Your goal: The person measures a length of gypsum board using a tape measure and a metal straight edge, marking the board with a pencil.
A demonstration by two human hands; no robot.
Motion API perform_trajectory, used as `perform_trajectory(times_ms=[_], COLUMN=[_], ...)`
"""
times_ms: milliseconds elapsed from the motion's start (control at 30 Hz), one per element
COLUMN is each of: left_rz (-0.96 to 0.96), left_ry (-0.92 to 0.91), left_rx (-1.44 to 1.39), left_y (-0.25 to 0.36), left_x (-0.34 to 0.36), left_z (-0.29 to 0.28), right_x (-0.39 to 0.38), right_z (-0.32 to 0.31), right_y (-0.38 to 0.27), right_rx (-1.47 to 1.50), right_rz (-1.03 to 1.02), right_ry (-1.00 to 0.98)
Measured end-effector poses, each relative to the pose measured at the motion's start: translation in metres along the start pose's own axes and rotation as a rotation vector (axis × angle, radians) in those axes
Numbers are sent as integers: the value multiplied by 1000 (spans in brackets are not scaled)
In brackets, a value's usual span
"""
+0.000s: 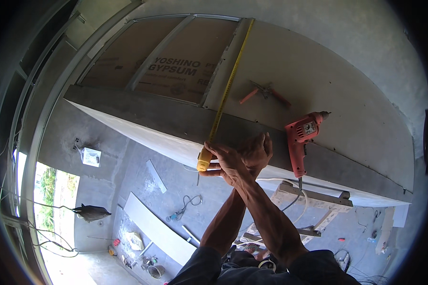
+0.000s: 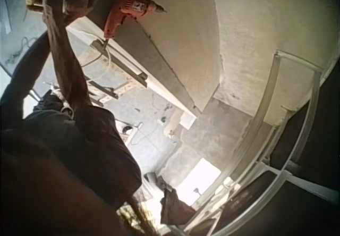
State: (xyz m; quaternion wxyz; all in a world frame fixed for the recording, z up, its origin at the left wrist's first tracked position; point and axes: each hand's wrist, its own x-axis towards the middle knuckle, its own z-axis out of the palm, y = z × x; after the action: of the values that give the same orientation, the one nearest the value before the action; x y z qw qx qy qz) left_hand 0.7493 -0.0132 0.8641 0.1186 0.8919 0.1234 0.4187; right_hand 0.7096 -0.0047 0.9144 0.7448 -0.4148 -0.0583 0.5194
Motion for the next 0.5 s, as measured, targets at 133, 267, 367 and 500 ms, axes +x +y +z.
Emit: perform_trajectory(times_ms=[133, 267, 367, 500], left_rz=[-27, -28, -7, -50], left_ry=[-23, -2, 89, 84], left_rx=[6, -14, -66, -57], left_y=[4, 0, 5, -12], left_x=[1, -1, 4, -3], left_z=[-2, 2, 5, -4], right_x=[0, -3, -21, -67], right_z=[-4, 0, 6, 22], right_y=[0, -1, -8, -6], right_rx=[2, -39, -88, -200], right_rz=[0, -15, -41, -61], right_ry=[-14, -23, 28, 6])
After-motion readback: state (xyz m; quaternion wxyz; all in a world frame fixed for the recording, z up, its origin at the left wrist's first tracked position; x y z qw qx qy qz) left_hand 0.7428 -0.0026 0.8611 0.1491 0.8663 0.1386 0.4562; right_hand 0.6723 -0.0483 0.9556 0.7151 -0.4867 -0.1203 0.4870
